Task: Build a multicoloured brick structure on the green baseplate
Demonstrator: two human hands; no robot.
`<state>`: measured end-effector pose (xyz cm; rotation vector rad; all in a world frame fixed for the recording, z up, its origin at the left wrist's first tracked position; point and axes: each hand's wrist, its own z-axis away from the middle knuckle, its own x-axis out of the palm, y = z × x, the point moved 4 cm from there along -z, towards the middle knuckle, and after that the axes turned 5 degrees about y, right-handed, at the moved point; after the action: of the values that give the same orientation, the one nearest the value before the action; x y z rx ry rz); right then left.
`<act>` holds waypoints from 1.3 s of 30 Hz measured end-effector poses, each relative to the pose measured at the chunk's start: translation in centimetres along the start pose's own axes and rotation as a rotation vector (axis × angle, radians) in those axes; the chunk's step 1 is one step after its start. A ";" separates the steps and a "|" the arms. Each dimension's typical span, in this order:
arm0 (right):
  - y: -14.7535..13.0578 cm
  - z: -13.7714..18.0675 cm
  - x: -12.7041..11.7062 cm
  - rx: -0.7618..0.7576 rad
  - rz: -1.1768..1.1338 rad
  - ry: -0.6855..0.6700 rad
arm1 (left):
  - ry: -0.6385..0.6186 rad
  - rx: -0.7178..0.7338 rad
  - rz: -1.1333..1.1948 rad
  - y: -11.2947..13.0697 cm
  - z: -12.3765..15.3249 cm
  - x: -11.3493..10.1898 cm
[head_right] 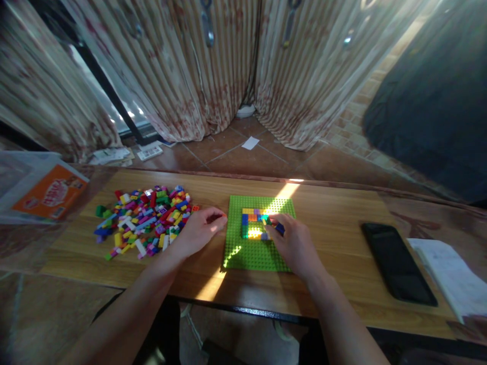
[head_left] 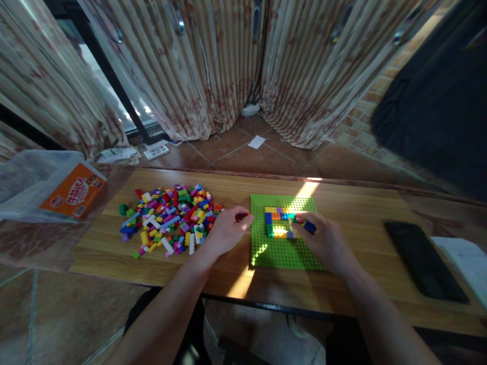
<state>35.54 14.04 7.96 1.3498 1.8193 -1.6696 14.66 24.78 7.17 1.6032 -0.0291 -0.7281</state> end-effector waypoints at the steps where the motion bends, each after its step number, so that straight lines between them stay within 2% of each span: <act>1: -0.1 0.1 0.1 0.007 -0.009 0.004 | -0.010 0.023 -0.096 0.2 0.1 -0.5; 5: -0.6 0.2 1.0 0.034 -0.001 -0.004 | -0.028 0.037 -0.400 0.7 0.3 -2.5; 11: -1.8 0.0 2.5 0.029 0.085 -0.080 | -0.080 0.003 -0.619 0.6 0.6 -3.7; 17: -2.2 0.1 3.0 -0.052 0.175 -0.069 | -0.101 0.004 -0.633 0.7 0.8 -3.7; 24: -1.7 0.1 3.4 -0.079 0.201 -0.091 | -0.131 0.017 -0.588 0.8 0.8 -3.2; 39: -2.8 0.0 3.3 -0.168 0.237 -0.043 | -0.111 0.061 -0.564 0.7 0.9 -2.8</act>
<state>31.65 15.73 7.11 1.3839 1.6612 -1.3825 12.31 25.01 9.01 1.6404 0.3351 -1.2588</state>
